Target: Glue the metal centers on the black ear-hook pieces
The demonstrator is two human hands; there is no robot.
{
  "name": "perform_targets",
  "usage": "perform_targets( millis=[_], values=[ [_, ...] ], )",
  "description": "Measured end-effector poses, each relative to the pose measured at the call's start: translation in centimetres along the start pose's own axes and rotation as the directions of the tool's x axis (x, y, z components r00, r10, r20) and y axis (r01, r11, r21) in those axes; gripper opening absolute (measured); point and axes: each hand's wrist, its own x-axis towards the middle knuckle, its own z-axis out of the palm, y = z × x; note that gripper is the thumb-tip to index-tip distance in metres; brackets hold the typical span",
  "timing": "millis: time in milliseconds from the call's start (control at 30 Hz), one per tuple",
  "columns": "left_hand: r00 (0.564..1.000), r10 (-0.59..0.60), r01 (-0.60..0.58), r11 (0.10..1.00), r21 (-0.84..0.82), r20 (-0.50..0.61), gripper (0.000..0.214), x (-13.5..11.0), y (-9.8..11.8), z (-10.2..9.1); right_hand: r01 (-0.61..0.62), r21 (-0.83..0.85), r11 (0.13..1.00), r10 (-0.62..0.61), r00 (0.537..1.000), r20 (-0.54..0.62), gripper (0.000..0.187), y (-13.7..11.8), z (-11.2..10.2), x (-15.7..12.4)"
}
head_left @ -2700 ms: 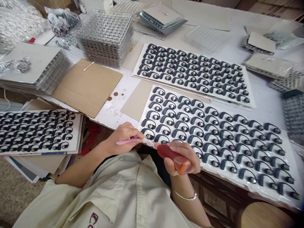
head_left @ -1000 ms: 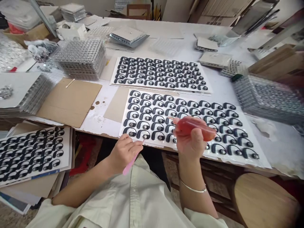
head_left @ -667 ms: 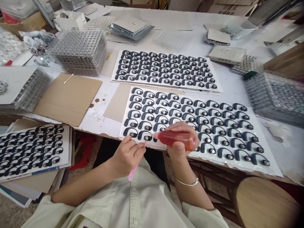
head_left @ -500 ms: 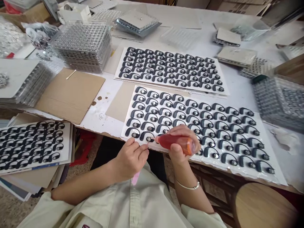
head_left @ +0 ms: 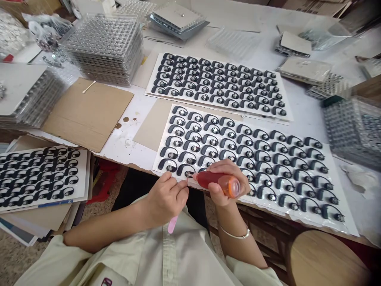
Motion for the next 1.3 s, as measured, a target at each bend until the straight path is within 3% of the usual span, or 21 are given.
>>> perform_targets(
  millis=[633,1300],
  values=[
    [1.000,-0.015,0.015,1.000,-0.019,-0.016,0.010,-0.45,0.09,0.58,0.133,-0.066,0.989,-0.134,0.991,-0.015,0.024,-0.27,-0.10,-0.30],
    [0.999,-0.026,0.026,1.000,0.001,-0.036,0.016,-0.09,0.19,0.52,0.184,-0.108,0.977,-0.190,0.981,-0.045,0.024,-0.29,-0.10,-0.50]
  ],
)
